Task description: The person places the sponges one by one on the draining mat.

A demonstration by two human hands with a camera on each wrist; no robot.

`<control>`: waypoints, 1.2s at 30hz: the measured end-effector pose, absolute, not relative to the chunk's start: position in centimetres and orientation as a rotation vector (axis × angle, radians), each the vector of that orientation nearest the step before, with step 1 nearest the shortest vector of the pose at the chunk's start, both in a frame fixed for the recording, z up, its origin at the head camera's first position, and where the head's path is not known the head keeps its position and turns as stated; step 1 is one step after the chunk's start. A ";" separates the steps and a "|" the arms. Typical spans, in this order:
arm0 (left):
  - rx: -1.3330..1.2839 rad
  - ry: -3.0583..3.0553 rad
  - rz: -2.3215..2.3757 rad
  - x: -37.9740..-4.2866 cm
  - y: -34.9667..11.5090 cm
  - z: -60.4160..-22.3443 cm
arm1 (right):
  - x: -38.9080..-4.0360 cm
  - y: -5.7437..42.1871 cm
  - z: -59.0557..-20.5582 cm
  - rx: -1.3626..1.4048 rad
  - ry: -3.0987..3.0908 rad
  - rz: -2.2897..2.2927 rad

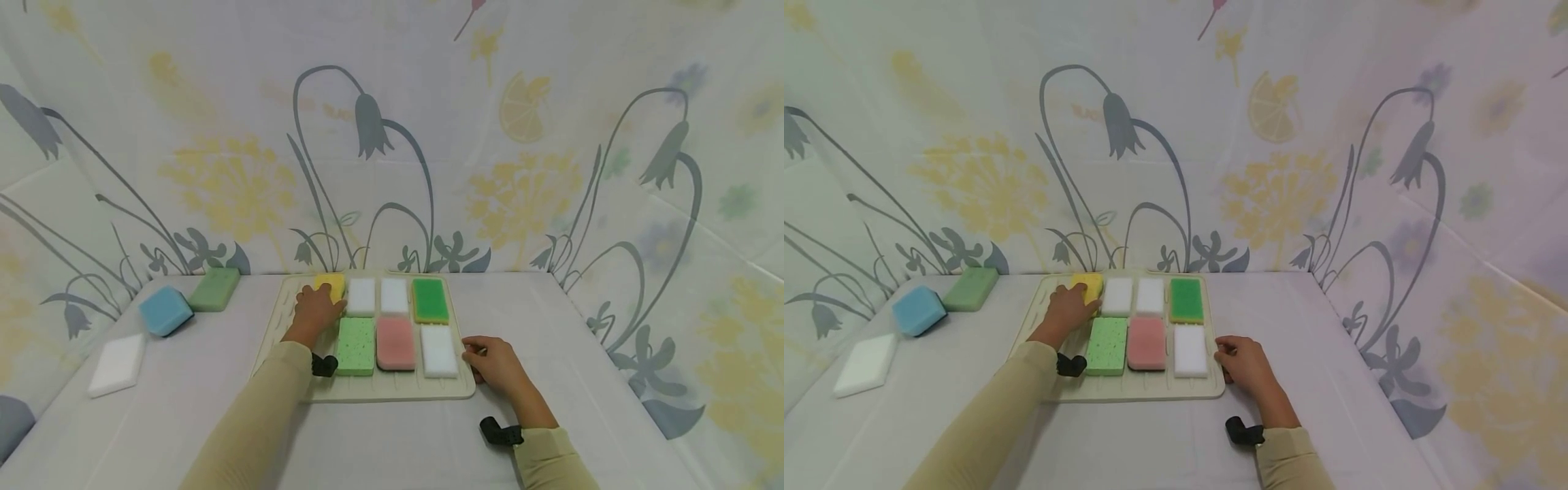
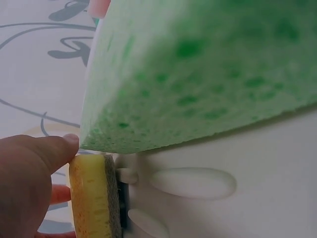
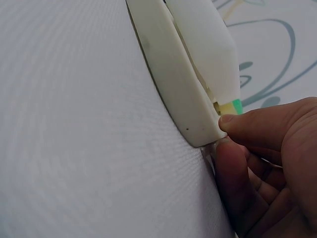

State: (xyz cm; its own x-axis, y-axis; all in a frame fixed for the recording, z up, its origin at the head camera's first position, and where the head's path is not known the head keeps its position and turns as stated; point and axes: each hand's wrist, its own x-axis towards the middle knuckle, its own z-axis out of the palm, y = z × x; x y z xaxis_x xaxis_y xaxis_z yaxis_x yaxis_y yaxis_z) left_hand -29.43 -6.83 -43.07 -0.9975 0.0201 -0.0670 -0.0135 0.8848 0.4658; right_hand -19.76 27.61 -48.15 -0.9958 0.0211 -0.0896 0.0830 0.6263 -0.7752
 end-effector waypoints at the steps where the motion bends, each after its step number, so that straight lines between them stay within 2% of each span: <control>1: 0.008 2.983 0.738 -29.4 -6.9 -43.1 | -19.8 27.6 -48.1 0.087 2.770 -1.322; 36: 0.044 3.064 0.728 -28.3 -10.1 -43.1 | -19.7 27.6 -48.1 0.066 2.768 -1.316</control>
